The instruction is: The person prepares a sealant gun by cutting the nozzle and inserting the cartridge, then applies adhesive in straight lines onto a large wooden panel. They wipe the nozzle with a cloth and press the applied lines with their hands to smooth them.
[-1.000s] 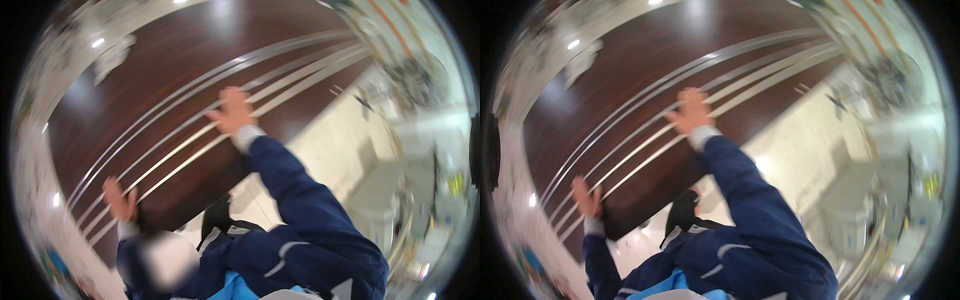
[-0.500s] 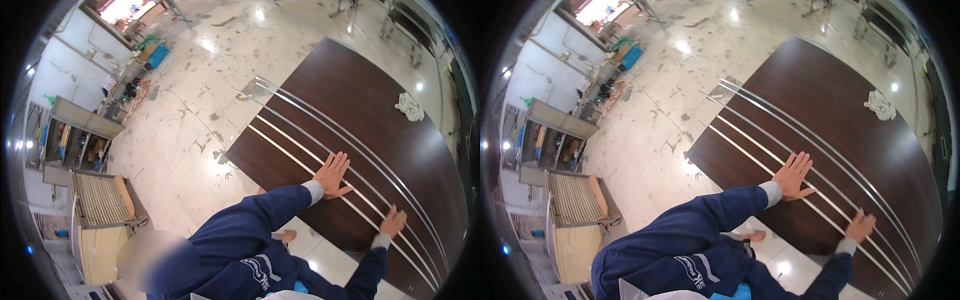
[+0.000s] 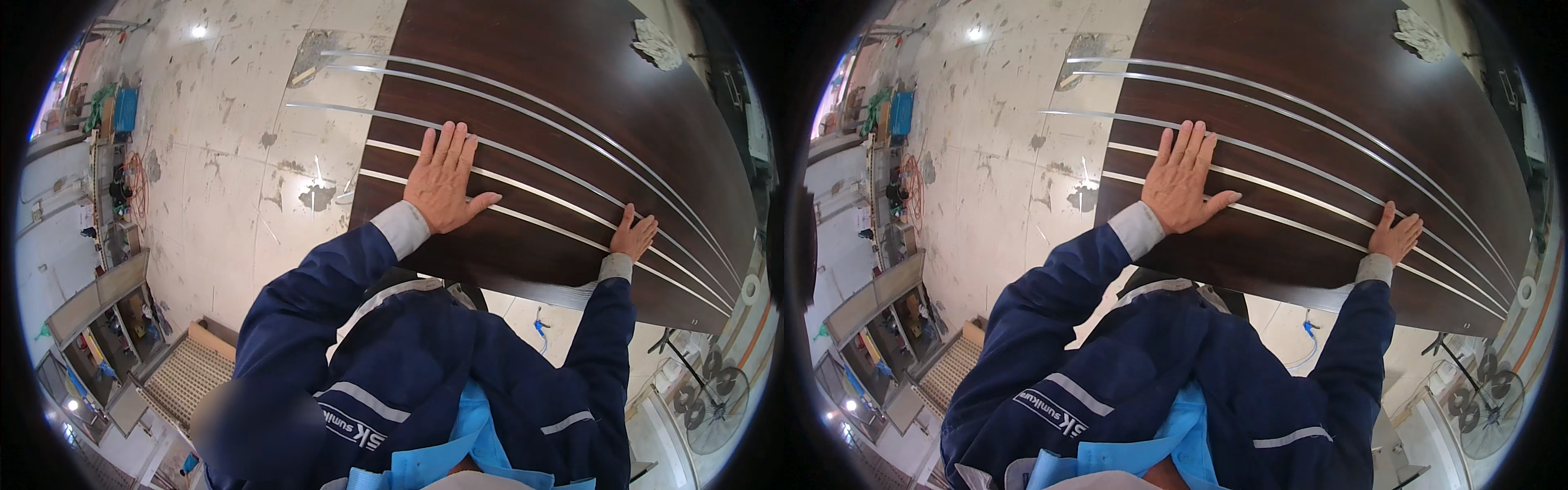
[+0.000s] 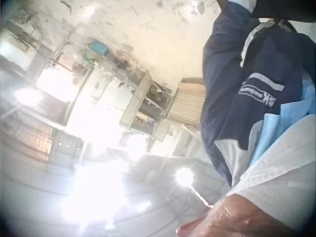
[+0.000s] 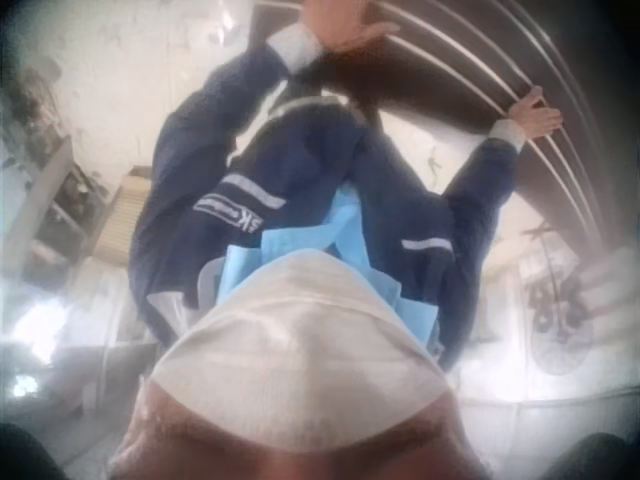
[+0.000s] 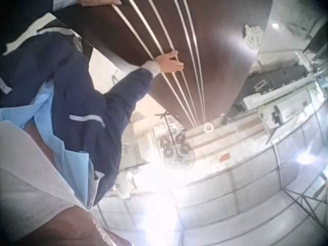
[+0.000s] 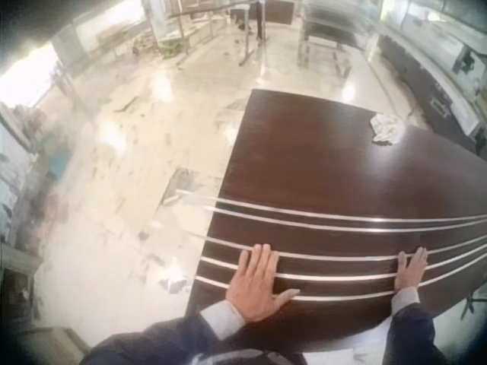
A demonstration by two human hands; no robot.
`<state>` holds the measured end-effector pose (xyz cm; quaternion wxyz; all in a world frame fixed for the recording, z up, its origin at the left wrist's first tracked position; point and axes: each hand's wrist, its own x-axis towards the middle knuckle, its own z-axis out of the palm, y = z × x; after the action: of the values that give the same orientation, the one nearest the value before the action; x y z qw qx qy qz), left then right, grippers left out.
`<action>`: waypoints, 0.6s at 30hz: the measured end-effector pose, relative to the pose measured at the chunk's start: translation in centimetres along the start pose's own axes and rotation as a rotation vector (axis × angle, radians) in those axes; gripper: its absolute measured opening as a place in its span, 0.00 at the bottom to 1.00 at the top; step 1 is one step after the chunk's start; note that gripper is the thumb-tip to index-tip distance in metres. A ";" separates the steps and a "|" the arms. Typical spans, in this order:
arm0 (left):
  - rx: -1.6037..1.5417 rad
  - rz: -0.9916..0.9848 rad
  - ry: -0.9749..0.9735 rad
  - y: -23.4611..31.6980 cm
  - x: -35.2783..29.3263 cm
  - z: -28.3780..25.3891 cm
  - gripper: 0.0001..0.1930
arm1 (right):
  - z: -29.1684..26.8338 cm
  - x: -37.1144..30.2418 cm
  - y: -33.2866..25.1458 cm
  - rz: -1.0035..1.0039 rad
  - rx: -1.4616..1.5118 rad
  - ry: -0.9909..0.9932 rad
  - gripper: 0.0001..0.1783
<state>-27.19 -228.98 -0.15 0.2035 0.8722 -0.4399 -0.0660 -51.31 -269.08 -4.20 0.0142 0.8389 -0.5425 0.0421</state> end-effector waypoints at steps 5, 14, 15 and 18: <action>-0.033 0.003 -0.036 -1.4 -0.5 -0.1 0.55 | 0.0 0.0 0.2 0.014 0.035 -0.013 0.57; -0.174 -0.118 0.081 -0.6 -0.8 1.1 0.51 | 0.6 1.1 1.3 -0.061 0.051 -0.037 0.58; -0.171 -0.126 0.087 -0.7 -1.0 1.3 0.50 | 0.6 1.2 1.1 -0.051 0.062 -0.038 0.58; -0.086 -0.139 0.098 -0.8 -1.2 1.6 0.48 | 0.4 1.6 1.0 -0.070 0.077 -0.045 0.60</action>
<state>-27.80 -228.04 -2.05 0.2573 0.8931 -0.3647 -0.0559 -51.55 -270.98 -4.48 -0.0289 0.8579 -0.5112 0.0439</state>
